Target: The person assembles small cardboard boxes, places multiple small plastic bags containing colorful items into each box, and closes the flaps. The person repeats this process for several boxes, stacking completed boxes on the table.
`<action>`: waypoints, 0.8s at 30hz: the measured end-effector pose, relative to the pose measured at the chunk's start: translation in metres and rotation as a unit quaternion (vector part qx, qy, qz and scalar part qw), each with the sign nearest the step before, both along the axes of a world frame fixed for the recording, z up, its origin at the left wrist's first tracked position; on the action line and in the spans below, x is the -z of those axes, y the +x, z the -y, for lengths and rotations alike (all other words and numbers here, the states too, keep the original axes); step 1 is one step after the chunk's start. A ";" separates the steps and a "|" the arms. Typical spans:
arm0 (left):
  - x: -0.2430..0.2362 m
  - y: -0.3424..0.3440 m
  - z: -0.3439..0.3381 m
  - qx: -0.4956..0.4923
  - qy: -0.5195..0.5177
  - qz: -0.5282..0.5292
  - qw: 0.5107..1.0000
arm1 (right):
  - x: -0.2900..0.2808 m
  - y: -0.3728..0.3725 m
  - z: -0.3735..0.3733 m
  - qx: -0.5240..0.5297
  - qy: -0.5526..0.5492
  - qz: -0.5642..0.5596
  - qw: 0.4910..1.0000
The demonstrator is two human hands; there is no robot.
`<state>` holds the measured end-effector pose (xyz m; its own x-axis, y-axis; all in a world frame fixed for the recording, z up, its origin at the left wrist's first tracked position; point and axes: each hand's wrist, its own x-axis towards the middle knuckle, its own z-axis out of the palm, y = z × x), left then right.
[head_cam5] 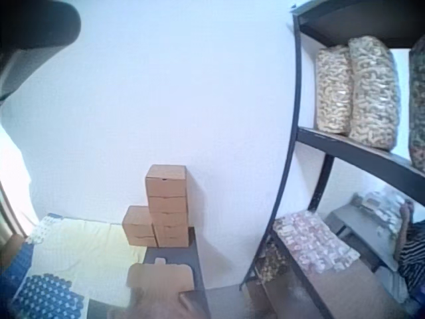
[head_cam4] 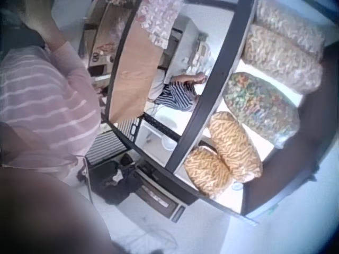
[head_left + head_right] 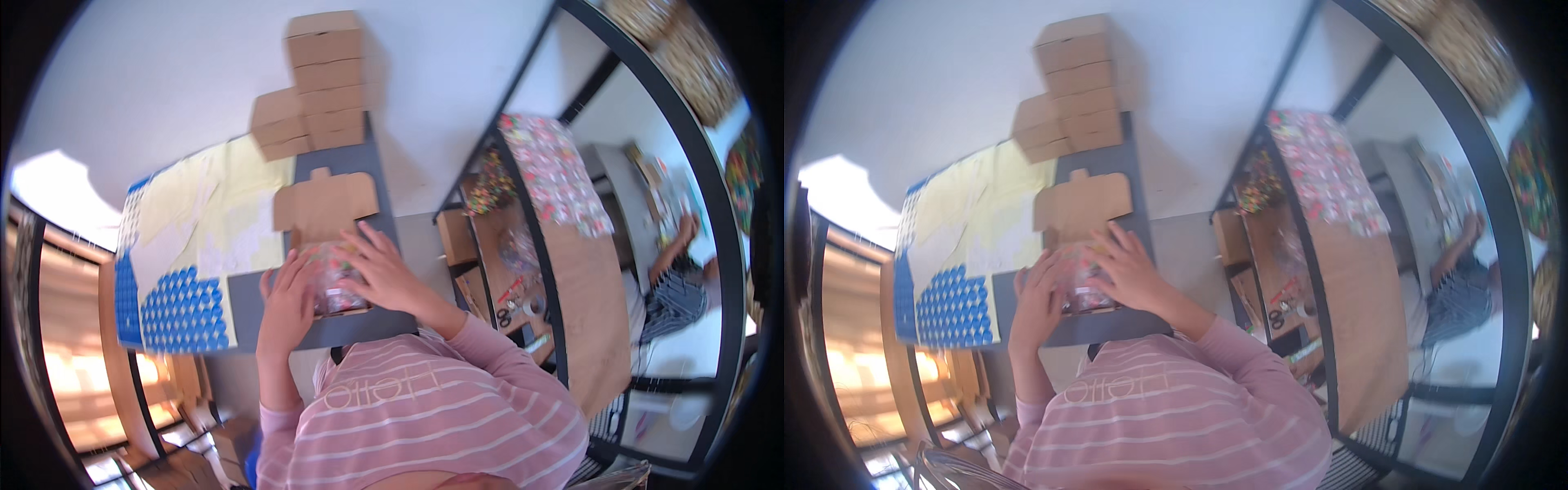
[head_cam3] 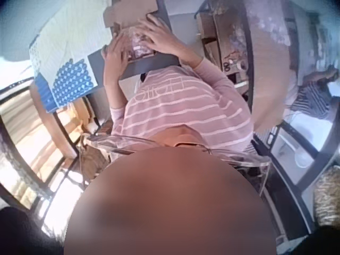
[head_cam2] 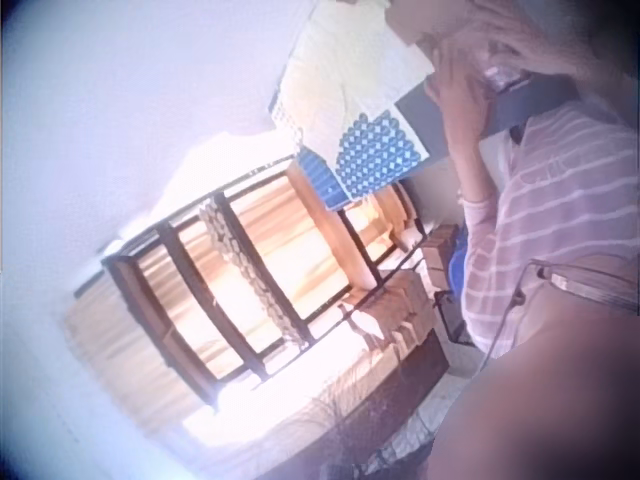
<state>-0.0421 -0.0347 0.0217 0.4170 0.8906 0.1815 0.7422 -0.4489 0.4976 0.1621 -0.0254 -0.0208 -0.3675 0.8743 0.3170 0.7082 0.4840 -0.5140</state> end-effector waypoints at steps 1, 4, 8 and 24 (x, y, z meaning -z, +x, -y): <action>-0.003 0.003 0.004 -0.012 0.025 -0.002 1.000 | 0.001 0.003 0.002 0.006 0.019 -0.044 0.999; -0.009 0.015 0.014 0.025 0.010 -0.092 0.995 | 0.006 0.022 0.011 0.041 0.039 -0.124 0.991; -0.013 0.038 0.018 -0.022 0.029 -0.020 0.999 | 0.021 0.086 0.029 0.210 0.117 -0.136 0.961; 0.020 0.172 0.026 0.066 0.014 0.264 0.962 | 0.094 0.442 0.116 0.803 0.113 -0.076 0.581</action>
